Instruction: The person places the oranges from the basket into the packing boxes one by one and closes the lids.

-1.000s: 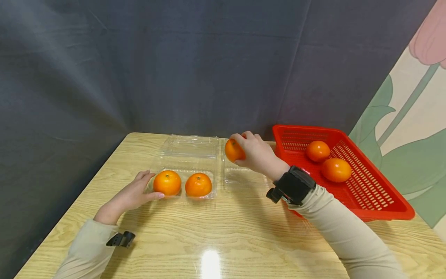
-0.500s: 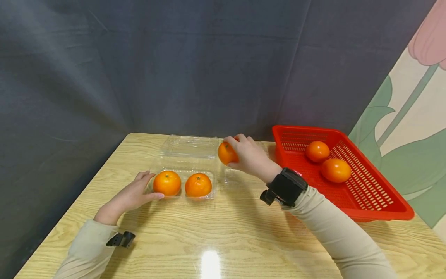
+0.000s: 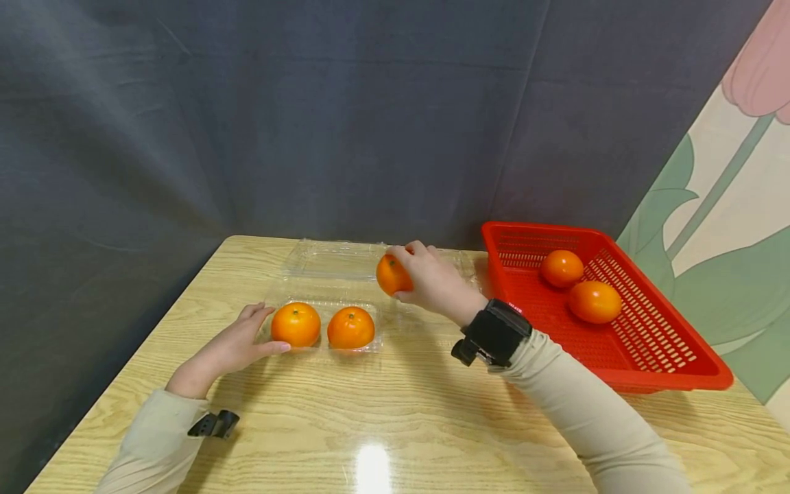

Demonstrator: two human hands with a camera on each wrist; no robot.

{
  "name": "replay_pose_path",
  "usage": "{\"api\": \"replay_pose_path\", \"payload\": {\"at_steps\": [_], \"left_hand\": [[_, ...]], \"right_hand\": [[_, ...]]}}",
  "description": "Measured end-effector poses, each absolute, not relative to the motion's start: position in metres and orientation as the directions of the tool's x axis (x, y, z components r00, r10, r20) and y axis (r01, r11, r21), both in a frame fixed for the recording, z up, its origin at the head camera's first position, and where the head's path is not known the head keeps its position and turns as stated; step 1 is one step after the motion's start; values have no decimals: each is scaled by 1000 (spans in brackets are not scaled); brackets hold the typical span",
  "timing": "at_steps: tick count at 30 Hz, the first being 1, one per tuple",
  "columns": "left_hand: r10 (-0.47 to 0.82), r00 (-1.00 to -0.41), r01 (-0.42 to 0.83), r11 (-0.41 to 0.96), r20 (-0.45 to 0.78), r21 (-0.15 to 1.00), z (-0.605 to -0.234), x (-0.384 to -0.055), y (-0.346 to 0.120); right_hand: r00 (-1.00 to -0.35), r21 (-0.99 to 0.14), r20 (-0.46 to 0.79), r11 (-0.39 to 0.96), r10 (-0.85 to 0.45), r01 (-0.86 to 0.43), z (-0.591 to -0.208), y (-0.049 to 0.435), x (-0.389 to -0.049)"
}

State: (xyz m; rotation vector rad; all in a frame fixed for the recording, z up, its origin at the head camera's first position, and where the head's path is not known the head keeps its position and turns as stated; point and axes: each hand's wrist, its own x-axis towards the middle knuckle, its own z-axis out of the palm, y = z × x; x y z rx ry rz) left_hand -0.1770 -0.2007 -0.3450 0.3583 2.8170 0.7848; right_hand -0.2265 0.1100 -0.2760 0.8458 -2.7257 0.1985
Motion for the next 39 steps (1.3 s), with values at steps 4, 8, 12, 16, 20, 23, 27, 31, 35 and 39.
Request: {"api": "replay_pose_path", "payload": {"at_steps": [4, 8, 12, 16, 20, 23, 27, 31, 35, 39], "left_hand": [[282, -952, 179, 830, -121, 528, -344, -177, -200], [281, -952, 178, 831, -122, 527, -344, -176, -200], [280, -952, 177, 833, -123, 524, -344, -176, -200], [279, -952, 176, 834, -125, 524, -345, -177, -201], [278, -952, 174, 834, -126, 524, -345, -177, -201], [278, -952, 173, 834, -128, 525, -345, -177, -201], [278, -952, 172, 835, -129, 523, -346, -177, -201], [278, -952, 174, 837, -130, 519, -346, -178, -202], [282, -951, 180, 840, -127, 512, -346, -178, -203], [283, -951, 180, 838, -127, 516, -346, -178, -202]], "right_hand": [[-784, -61, 304, 810, -542, -583, -277, 107, -227], [-786, -72, 296, 808, -543, -585, -279, 104, -227], [-791, -81, 285, 808, -542, -583, -280, 101, -227], [-799, -89, 268, 812, -538, -577, -282, 97, -228], [-803, -82, 254, 815, -539, -573, -283, 93, -229], [-804, -76, 249, 817, -540, -572, -284, 90, -229], [-800, -79, 251, 812, -546, -579, -286, 86, -229], [-800, -87, 246, 810, -547, -580, -287, 83, -230], [-806, -92, 234, 813, -543, -574, -288, 79, -231], [-801, -96, 230, 806, -553, -584, -290, 75, -233]]}}
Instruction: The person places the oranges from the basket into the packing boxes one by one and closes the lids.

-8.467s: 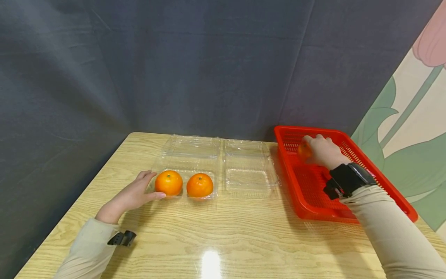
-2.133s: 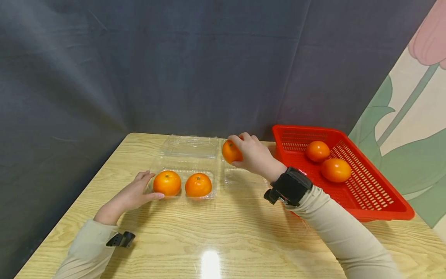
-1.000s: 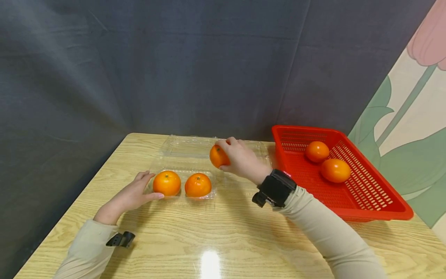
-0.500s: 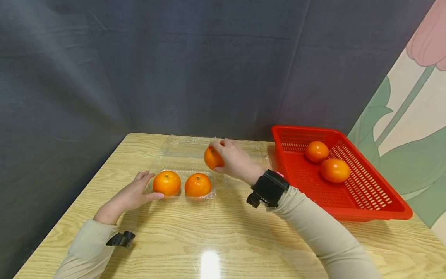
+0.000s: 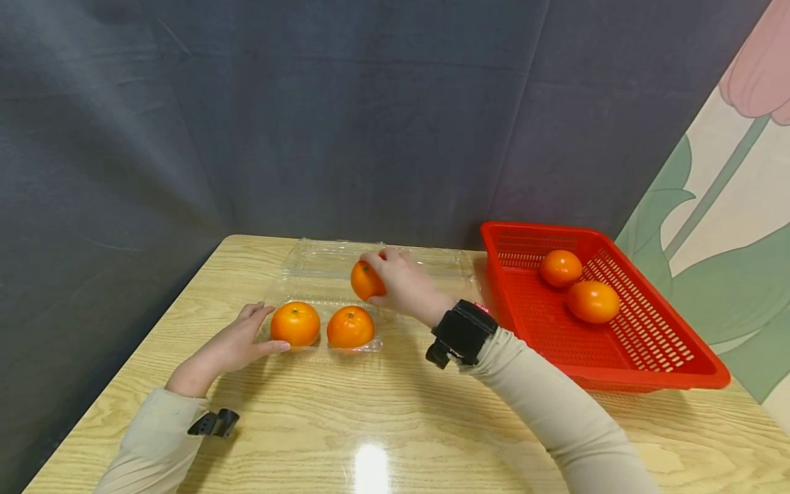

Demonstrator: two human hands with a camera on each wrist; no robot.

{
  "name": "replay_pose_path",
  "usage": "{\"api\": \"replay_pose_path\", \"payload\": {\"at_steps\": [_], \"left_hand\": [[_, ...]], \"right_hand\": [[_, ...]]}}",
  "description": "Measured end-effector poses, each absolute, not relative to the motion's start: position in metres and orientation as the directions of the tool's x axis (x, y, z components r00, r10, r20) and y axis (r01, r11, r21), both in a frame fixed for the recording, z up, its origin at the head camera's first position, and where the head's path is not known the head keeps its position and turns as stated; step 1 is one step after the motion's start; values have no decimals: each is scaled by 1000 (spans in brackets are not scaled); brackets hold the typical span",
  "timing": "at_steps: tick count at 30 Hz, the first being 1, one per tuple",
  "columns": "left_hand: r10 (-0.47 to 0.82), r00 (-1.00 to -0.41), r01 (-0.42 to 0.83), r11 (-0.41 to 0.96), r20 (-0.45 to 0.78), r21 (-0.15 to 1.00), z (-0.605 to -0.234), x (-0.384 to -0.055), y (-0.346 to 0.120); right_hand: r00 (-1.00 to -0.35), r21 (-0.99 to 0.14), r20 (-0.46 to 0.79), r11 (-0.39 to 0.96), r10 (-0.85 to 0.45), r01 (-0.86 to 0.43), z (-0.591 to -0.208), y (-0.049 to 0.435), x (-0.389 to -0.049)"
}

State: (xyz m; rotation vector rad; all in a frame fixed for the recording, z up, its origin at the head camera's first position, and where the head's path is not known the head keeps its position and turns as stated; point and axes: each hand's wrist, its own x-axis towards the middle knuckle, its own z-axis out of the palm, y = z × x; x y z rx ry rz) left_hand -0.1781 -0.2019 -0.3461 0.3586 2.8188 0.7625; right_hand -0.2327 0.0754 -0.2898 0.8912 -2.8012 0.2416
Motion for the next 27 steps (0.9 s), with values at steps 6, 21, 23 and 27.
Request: {"api": "replay_pose_path", "payload": {"at_steps": [6, 21, 23, 27], "left_hand": [[284, -950, 180, 834, -126, 522, -346, -178, -202], [286, -951, 186, 828, -114, 529, -345, -176, -200], [285, -952, 185, 828, -114, 529, -345, -176, -200], [285, -952, 185, 829, -114, 528, -345, -177, -200]], "right_hand": [[-789, -117, 233, 789, -568, -603, -293, 70, -234], [-810, -139, 186, 801, -556, -582, -295, 54, -236], [-811, -141, 184, 802, -555, -581, -295, 52, -237], [-816, -152, 180, 804, -550, -575, -296, 49, -238]]}}
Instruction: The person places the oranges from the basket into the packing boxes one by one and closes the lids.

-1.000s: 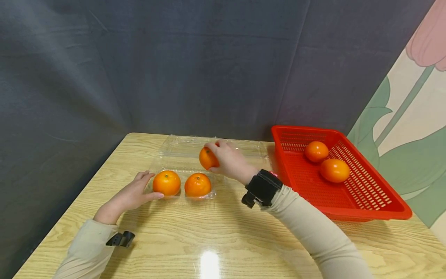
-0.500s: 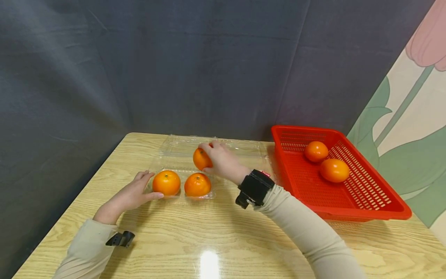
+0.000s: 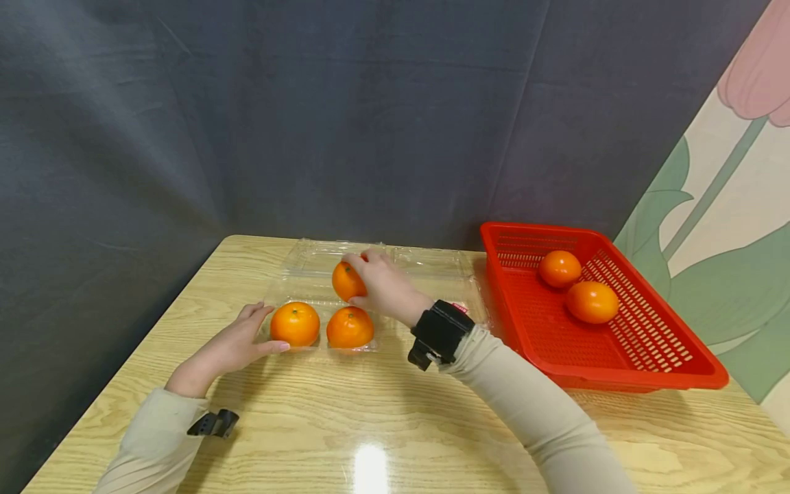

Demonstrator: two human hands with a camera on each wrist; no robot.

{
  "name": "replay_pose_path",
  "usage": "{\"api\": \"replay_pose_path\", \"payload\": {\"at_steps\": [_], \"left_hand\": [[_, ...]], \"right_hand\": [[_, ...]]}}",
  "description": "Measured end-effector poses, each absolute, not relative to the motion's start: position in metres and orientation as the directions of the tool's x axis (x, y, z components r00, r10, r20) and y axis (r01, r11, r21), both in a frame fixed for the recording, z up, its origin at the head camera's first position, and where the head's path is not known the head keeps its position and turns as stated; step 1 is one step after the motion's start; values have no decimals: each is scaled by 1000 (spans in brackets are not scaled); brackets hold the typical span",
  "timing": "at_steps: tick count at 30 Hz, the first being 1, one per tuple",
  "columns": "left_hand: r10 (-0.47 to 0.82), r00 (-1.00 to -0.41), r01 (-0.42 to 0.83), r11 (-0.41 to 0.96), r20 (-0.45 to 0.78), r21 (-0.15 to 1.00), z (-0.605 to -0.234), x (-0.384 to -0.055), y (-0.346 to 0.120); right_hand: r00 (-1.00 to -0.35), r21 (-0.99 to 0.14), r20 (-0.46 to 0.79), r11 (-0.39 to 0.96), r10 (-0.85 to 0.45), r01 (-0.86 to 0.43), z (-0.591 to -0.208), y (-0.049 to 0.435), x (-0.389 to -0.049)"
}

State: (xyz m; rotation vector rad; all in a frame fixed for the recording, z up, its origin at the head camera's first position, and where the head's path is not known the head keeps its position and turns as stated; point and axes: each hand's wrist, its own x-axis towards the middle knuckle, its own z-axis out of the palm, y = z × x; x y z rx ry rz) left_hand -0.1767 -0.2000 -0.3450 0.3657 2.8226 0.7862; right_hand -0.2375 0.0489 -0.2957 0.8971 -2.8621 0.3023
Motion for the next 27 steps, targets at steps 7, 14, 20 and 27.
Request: {"api": "replay_pose_path", "payload": {"at_steps": [7, 14, 20, 27], "left_hand": [[286, -951, 185, 829, -117, 527, -345, -177, -200], [286, -951, 187, 830, -113, 525, -345, -177, -200], [285, -952, 188, 831, -112, 523, -346, -178, -200], [285, -952, 188, 833, -111, 520, -346, -179, -200]], "right_hand": [[-821, -161, 177, 806, -543, -569, -298, 43, -240], [-810, -146, 190, 800, -555, -582, -302, 36, -242], [-806, -149, 204, 796, -556, -587, -304, 31, -244], [-804, -157, 193, 791, -563, -591, -306, 24, -247]]}}
